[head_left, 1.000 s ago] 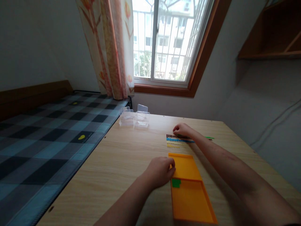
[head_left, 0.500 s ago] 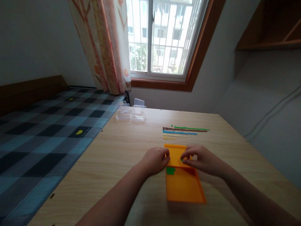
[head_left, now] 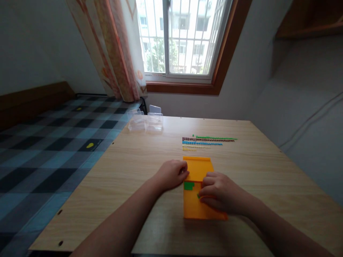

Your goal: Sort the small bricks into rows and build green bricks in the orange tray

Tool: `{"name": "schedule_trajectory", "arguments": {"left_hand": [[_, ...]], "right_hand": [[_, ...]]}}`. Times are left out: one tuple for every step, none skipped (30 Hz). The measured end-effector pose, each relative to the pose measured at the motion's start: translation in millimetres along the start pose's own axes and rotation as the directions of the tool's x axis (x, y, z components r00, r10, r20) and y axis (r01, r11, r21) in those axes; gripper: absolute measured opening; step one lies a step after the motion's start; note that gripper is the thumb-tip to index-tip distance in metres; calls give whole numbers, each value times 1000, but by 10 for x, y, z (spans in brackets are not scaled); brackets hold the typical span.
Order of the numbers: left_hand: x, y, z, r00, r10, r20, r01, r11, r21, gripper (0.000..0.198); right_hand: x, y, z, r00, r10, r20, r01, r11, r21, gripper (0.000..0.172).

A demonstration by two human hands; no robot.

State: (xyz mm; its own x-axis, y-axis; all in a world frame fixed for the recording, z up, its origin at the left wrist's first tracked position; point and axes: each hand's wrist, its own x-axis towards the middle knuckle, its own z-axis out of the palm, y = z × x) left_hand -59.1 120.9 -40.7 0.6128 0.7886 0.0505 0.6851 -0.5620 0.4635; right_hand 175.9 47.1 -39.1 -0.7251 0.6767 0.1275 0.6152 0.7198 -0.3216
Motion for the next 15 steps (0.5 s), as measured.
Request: {"name": "schedule_trajectory", "arguments": {"left_hand": [[-1,-1,2,1000,-1,1,1,1000,-1,14],[-1,-2,4,1000,-1,2,1,1000,-2,14],[-2,-2,5,1000,0,3,0,1000,-2,14],[-3,-2,5,1000,0,4,0,1000,-1,14],[-3,-1,5,1000,0,5,0,1000,1,14],[-3,-1,4,1000,-2,6,2,1000,3,14],[-3,0,3,1000,-3,8,3,1000,5,14],[-2,1,3,1000,-4,9,4,1000,7,14],[0,1,2,1000,-4,11,4,1000,10,14],[1,2,2,1000,-2,12,2,1000,12,14],[2,2,2,1000,1,11,-1,1000,12,14],[2,3,3,1000,5,8,-6,1000,11,14],[2,3,3,1000,9,5,-9,1000,8,15],[2,3,2,1000,10,4,-10,1000,6,15],[1,3,1,1000,9,3,-9,1000,4,15]], "right_hand": [[-5,1,0,1000,-9,8,9,1000,11,14],[-6,-1,0,1000,-15,13,15,1000,20,14],[-4,-6,2,1000,-17,17,17,1000,25,14],[1,-11,4,1000,-14,19,13,1000,26,14],[7,-18,8,1000,-8,19,7,1000,24,14],[15,-25,12,1000,0,14,-1,1000,20,14],[22,-32,18,1000,8,9,-8,1000,15,15],[29,-38,25,1000,14,3,-14,1000,10,16],[35,-43,32,1000,17,-1,-17,1000,6,18],[40,-46,39,1000,18,-5,-18,1000,2,19],[43,-48,45,1000,17,-9,-17,1000,-2,19],[46,-49,51,1000,16,-11,-16,1000,-7,20],[48,-50,56,1000,16,-14,-16,1000,-13,20],[50,-50,59,1000,16,-17,-17,1000,-17,20],[52,-51,62,1000,18,-19,-18,1000,-21,20]]}}
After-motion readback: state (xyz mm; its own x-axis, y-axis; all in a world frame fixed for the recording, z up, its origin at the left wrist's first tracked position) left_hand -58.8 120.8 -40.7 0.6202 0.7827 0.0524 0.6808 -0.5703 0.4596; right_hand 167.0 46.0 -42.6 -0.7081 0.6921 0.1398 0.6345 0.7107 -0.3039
